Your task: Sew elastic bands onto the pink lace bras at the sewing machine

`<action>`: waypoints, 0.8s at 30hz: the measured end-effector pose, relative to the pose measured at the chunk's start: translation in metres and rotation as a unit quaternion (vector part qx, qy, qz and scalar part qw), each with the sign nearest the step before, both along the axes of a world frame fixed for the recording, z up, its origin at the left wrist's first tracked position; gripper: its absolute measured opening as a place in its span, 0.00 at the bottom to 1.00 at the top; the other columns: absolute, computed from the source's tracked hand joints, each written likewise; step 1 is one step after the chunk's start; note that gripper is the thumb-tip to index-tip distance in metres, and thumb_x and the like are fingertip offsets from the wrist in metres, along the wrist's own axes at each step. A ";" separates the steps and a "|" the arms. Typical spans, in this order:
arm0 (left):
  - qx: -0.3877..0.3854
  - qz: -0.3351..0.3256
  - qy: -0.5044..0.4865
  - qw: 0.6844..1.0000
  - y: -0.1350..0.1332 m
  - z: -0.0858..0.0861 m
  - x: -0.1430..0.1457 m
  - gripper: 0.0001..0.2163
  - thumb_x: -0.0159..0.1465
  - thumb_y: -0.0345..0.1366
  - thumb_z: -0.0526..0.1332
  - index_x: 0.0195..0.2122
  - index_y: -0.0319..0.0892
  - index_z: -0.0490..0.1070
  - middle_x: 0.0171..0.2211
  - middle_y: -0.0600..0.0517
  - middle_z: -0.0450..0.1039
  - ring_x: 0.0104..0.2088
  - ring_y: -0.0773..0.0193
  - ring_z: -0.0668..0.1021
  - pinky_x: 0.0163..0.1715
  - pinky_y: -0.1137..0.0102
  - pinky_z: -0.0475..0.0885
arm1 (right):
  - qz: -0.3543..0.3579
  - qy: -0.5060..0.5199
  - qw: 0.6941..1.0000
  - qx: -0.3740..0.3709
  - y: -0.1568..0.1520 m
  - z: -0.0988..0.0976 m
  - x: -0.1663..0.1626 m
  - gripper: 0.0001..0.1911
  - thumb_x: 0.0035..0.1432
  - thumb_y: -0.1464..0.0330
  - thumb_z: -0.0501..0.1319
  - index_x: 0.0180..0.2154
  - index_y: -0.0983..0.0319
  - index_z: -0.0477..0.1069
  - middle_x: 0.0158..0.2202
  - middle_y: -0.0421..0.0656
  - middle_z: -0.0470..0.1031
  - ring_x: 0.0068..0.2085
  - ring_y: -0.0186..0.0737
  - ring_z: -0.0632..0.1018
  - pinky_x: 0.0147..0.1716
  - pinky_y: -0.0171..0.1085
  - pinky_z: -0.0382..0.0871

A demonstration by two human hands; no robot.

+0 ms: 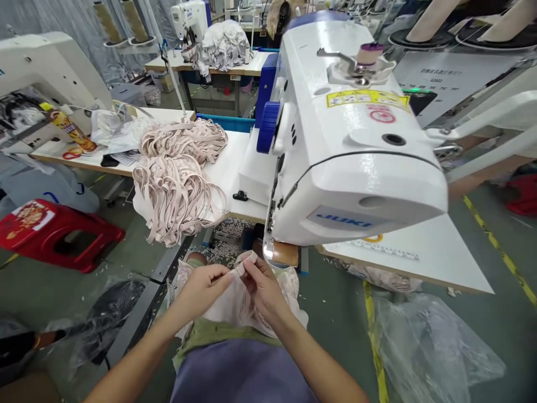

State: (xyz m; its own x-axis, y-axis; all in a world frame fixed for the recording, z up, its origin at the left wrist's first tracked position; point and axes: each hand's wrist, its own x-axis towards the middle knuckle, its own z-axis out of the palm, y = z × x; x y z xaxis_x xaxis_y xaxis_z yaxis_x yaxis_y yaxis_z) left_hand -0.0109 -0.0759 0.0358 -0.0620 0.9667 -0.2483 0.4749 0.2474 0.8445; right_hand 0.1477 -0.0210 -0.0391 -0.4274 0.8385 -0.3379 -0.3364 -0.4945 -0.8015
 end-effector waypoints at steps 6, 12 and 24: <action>0.012 0.068 -0.036 0.997 0.007 -0.057 0.022 0.15 0.65 0.47 0.57 0.33 0.41 0.74 0.29 0.50 0.73 0.31 0.61 0.74 0.29 0.70 0.68 | -0.018 -0.216 0.942 0.255 -0.008 -0.026 0.026 0.08 0.61 0.62 0.62 0.39 0.59 0.73 0.39 0.45 0.76 0.42 0.44 0.77 0.42 0.40 0.71; 0.009 0.082 -0.107 0.991 0.011 -0.069 0.046 0.16 0.68 0.46 0.54 0.38 0.40 0.75 0.33 0.50 0.77 0.34 0.62 0.77 0.35 0.71 0.70 | 0.084 -0.319 0.833 0.445 -0.016 -0.039 0.053 0.09 0.63 0.63 0.59 0.35 0.59 0.75 0.35 0.45 0.76 0.36 0.42 0.77 0.34 0.37 0.69; -0.023 0.035 -0.103 0.994 0.011 -0.044 0.054 0.17 0.68 0.48 0.54 0.36 0.41 0.74 0.30 0.52 0.73 0.32 0.63 0.74 0.32 0.73 0.67 | -0.001 -0.351 0.809 0.472 0.002 -0.015 0.055 0.13 0.66 0.64 0.58 0.50 0.58 0.75 0.44 0.47 0.78 0.37 0.40 0.79 0.37 0.38 0.75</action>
State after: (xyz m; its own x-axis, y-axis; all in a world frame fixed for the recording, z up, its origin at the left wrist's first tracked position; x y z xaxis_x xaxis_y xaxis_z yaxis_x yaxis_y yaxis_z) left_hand 0.0426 -0.0649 -0.0087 -0.0715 0.9491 -0.3069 0.2741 0.3145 0.9088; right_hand 0.2026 -0.0186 -0.0539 -0.4067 0.8650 0.2938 0.3648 0.4487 -0.8159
